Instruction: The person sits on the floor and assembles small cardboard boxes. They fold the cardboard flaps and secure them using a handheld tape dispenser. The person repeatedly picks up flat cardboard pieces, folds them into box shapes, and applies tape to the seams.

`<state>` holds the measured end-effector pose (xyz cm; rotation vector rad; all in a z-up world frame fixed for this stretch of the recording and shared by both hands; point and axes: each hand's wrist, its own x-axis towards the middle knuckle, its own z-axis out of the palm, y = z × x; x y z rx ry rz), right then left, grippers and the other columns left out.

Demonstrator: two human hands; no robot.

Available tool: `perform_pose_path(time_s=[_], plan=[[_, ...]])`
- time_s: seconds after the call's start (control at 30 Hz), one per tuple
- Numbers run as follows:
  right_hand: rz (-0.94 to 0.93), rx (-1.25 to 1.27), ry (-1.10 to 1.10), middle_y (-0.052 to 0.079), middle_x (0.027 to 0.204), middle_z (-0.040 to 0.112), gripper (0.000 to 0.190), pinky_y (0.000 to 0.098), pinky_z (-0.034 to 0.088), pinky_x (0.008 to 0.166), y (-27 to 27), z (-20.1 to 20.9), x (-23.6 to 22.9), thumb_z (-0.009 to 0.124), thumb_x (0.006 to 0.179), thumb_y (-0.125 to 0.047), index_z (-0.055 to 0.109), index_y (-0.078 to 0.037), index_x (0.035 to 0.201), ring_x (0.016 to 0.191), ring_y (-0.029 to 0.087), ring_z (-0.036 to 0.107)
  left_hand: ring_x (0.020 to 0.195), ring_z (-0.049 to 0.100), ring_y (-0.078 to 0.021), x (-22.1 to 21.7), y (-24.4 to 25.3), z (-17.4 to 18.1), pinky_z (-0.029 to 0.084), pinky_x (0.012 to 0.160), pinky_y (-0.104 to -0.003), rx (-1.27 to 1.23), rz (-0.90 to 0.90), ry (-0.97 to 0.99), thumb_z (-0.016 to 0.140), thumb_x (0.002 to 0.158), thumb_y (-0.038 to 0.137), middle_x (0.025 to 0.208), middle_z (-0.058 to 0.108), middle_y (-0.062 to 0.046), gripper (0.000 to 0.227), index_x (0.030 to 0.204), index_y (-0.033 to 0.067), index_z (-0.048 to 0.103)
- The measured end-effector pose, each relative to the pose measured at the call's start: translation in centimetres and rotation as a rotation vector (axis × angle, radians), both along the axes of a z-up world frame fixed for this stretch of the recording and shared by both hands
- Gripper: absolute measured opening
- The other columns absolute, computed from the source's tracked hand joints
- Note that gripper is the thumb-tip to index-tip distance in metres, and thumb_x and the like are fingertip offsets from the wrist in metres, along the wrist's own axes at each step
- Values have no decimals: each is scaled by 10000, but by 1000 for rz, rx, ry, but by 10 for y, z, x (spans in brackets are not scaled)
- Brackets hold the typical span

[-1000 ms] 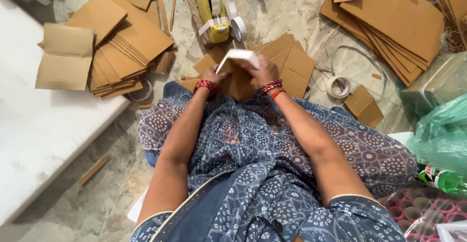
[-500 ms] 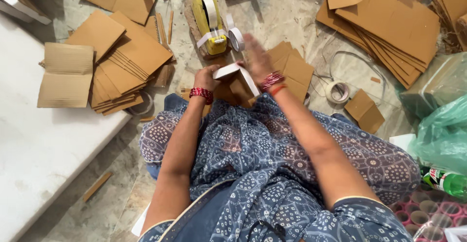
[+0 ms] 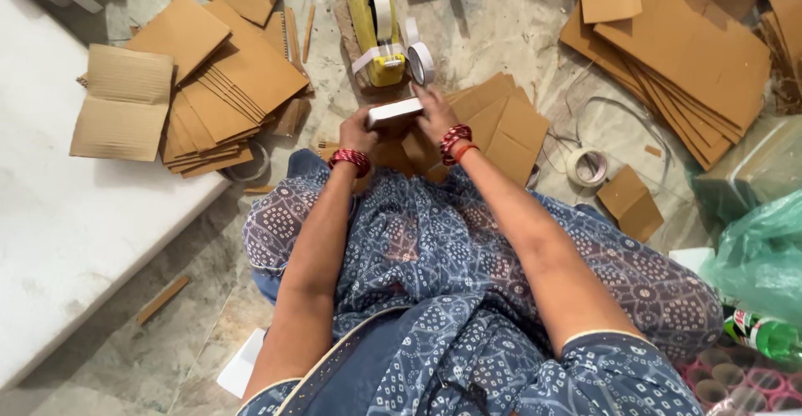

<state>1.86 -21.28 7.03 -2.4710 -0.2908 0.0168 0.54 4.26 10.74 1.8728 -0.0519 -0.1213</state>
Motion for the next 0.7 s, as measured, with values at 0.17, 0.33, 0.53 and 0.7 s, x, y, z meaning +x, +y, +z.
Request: perform_pose_path(time_s=[0.17,0.33,0.53,0.7], plan=[[92,465,192,184,1431,606,666,365,486,1062,-4,-17,-1,598,875,31,512,-151,1511,1262,306,595,1016,636,-346,9,13,63,507,924,-462,321,-128,-463,772,709,34,1086,704,-143,484,1188,63,709],[-108,-33,363,179,1122,726,512,382,554,883,7,-24,33,621,836,29,688,-156,1309,992,267,699,1014,644,-324,22,-2,29,514,893,-466,567,-234,-484,747,705,38,1016,724,-69,405,1094,151,763],[-218,186,160,94,862,780,236,336,554,713,29,14,130,741,950,-308,802,-82,980,792,164,707,982,678,-350,47,-3,-9,540,891,-458,472,-235,-347,814,633,80,1014,720,-92,404,1028,138,751],[-359,367,426,58,829,782,265,303,549,671,52,25,136,798,893,-294,794,-31,918,728,103,684,974,673,-381,51,5,-20,550,882,-458,427,-228,-331,814,603,29,1053,707,-137,416,1005,99,737]])
